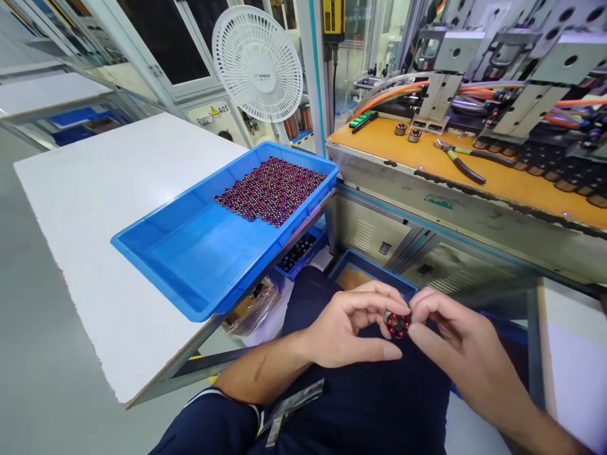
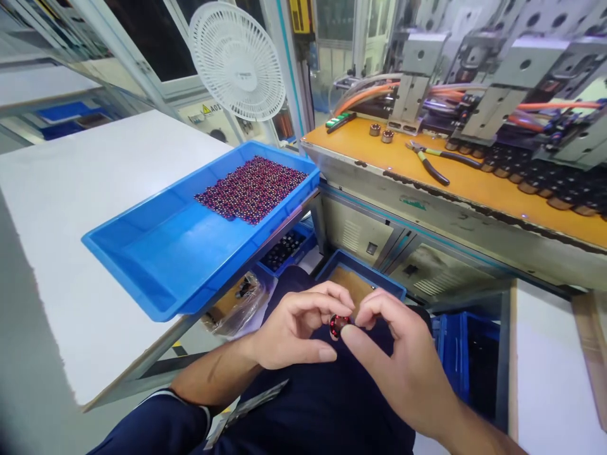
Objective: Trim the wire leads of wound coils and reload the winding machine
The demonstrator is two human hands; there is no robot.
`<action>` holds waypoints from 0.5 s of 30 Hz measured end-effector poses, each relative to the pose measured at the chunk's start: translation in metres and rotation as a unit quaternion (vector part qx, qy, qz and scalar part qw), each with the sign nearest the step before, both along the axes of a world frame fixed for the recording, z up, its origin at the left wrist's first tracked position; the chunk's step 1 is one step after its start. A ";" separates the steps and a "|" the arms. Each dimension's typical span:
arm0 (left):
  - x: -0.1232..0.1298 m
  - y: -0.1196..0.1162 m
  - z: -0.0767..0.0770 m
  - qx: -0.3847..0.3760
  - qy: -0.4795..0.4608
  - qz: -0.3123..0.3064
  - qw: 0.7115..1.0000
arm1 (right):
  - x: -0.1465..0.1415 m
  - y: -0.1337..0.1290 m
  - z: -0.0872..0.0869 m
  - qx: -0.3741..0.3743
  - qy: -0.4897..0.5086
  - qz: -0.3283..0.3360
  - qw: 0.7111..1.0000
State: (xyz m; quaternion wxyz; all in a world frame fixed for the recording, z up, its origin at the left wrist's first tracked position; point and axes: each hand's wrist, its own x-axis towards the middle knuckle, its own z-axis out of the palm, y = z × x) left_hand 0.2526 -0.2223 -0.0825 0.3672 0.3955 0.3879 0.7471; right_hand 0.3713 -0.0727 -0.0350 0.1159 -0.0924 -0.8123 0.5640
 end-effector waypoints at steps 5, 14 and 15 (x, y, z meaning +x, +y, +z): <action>0.004 -0.001 0.000 -0.037 -0.066 -0.014 0.997 | -0.004 0.003 0.002 -0.018 -0.034 0.012 0.999; 0.001 0.000 -0.003 -0.065 -0.111 -0.017 0.991 | 0.011 0.010 -0.021 -0.144 -0.120 0.033 0.982; 0.002 0.000 -0.003 -0.070 -0.111 -0.014 0.991 | 0.011 0.007 -0.019 -0.147 -0.131 0.041 0.980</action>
